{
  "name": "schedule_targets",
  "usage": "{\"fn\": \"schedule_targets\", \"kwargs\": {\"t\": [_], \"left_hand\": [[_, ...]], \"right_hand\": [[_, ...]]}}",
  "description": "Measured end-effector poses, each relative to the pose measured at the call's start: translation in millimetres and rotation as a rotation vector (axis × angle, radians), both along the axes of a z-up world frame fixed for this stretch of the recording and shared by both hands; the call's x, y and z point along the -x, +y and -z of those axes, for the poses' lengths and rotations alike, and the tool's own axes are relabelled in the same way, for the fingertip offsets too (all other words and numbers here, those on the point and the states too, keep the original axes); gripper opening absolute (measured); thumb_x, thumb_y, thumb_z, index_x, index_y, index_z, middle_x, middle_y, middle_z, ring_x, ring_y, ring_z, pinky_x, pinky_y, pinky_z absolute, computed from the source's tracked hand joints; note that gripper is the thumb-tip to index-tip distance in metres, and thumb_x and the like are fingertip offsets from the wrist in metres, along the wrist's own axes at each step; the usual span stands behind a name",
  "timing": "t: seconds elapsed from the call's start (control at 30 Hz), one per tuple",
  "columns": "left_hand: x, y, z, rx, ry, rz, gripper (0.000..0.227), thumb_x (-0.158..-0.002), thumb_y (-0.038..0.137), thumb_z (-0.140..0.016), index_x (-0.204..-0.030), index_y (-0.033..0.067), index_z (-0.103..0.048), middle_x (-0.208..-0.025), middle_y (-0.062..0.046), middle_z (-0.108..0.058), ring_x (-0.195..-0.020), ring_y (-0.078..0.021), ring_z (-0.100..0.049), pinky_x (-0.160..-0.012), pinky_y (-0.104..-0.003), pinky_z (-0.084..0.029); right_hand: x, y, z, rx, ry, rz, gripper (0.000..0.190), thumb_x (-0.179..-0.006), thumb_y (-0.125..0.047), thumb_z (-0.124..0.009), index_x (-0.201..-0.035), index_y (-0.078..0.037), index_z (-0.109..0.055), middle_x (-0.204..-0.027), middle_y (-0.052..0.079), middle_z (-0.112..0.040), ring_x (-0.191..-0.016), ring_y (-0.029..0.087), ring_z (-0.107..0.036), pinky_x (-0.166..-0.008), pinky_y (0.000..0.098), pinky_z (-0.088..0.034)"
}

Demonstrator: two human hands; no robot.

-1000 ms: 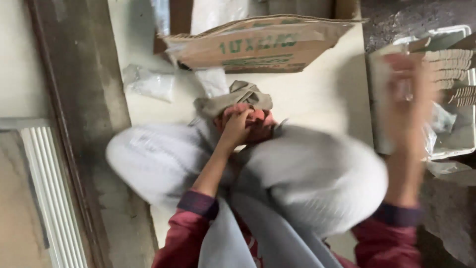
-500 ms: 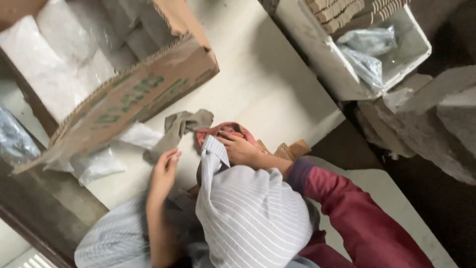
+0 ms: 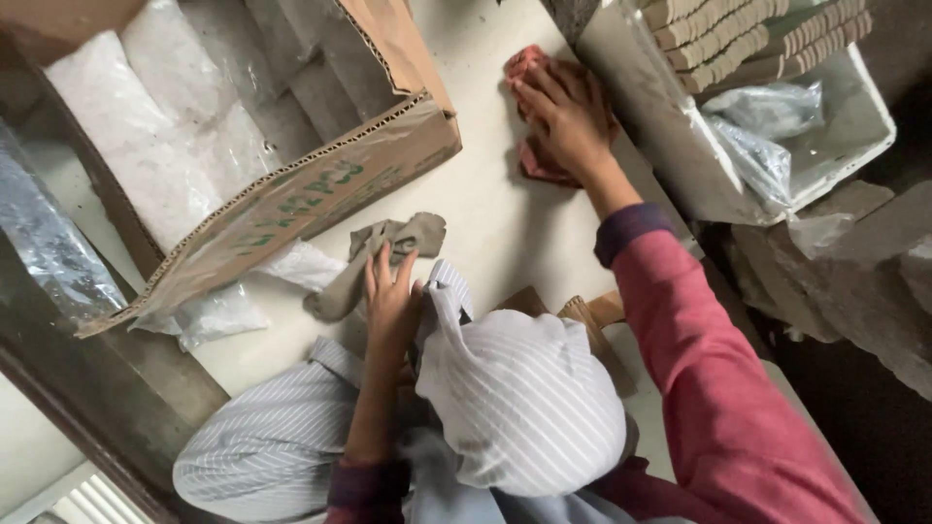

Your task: The person sits on the floor and repeatedly wraps small items in plastic bags, then places them into a cardboard box. The person handles each item one at a time, seals the bag, and sets it aside before picking up the next item.

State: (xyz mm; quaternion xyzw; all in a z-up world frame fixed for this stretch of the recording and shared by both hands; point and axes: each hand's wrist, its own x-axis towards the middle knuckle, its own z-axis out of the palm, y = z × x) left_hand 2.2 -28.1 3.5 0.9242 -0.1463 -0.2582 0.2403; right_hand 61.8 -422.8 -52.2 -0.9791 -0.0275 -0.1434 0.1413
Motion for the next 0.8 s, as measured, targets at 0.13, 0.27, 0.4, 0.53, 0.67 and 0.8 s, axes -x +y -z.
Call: {"fn": "schedule_targets", "kwargs": {"t": [0.13,0.27,0.4,0.53,0.67,0.8], "left_hand": [[4,9,33,-0.173,-0.14,0.1,0.062,-0.084,0.02,-0.058,-0.146,0.024,-0.053,-0.162,-0.017,-0.031,-0.137,-0.0485,-0.036,-0.115,-0.057,-0.028],[-2,8,28,-0.22,-0.018,0.099,0.072,-0.091,0.057,-0.025,-0.155,0.0298,-0.045,-0.165,-0.016,-0.028,-0.148,-0.0472,-0.03,-0.111,-0.068,-0.033],[-3,20,38,-0.227,-0.035,0.117,0.107,-0.082,0.09,0.011,-0.157,0.0363,-0.042,-0.166,-0.013,-0.026,-0.148,-0.0472,-0.031,-0.109,-0.071,-0.034],[-4,-1,6,-0.279,0.073,0.017,0.059,-0.103,0.057,-0.025,-0.155,0.0367,-0.045,-0.169,-0.009,-0.024,-0.153,-0.0406,-0.027,-0.115,-0.066,-0.028],[-3,10,18,-0.361,0.015,0.046,0.055,-0.102,0.02,-0.055,-0.151,0.0434,-0.046,-0.167,0.0,-0.03,-0.152,-0.0268,-0.032,-0.114,-0.059,-0.032],[-3,24,57,-0.319,-0.053,-0.003,0.055,-0.099,0.014,-0.061,-0.145,0.0435,-0.053,-0.163,0.004,-0.038,-0.148,-0.023,-0.04,-0.112,-0.061,-0.032]], "right_hand": [[42,42,-7,-0.106,-0.037,0.021,0.049,-0.092,-0.001,-0.061,-0.139,-0.012,-0.066,-0.148,0.01,-0.058,-0.132,0.037,-0.051,-0.102,0.0559,-0.045],[140,98,2,0.045,0.078,0.014,0.071,-0.076,-0.039,-0.081,-0.142,-0.032,-0.06,-0.152,-0.002,-0.055,-0.139,0.027,-0.049,-0.11,0.0563,-0.036],[186,64,14,0.049,0.154,0.004,0.074,-0.076,-0.048,-0.08,-0.145,-0.037,-0.057,-0.15,-0.005,-0.057,-0.134,0.025,-0.053,-0.107,0.0542,-0.041],[185,5,11,0.088,0.123,0.124,0.06,-0.083,-0.041,-0.073,-0.142,-0.035,-0.061,-0.149,-0.004,-0.058,-0.135,0.026,-0.052,-0.109,0.0533,-0.038],[179,-10,-17,0.028,0.096,0.296,0.046,-0.102,-0.026,-0.056,-0.147,-0.026,-0.06,-0.151,0.008,-0.056,-0.14,0.033,-0.046,-0.114,0.0522,-0.032],[102,41,-24,-0.296,0.071,0.248,0.047,-0.108,-0.018,-0.052,-0.154,-0.018,-0.054,-0.151,0.017,-0.054,-0.139,0.038,-0.045,-0.116,0.0517,-0.032]]}}
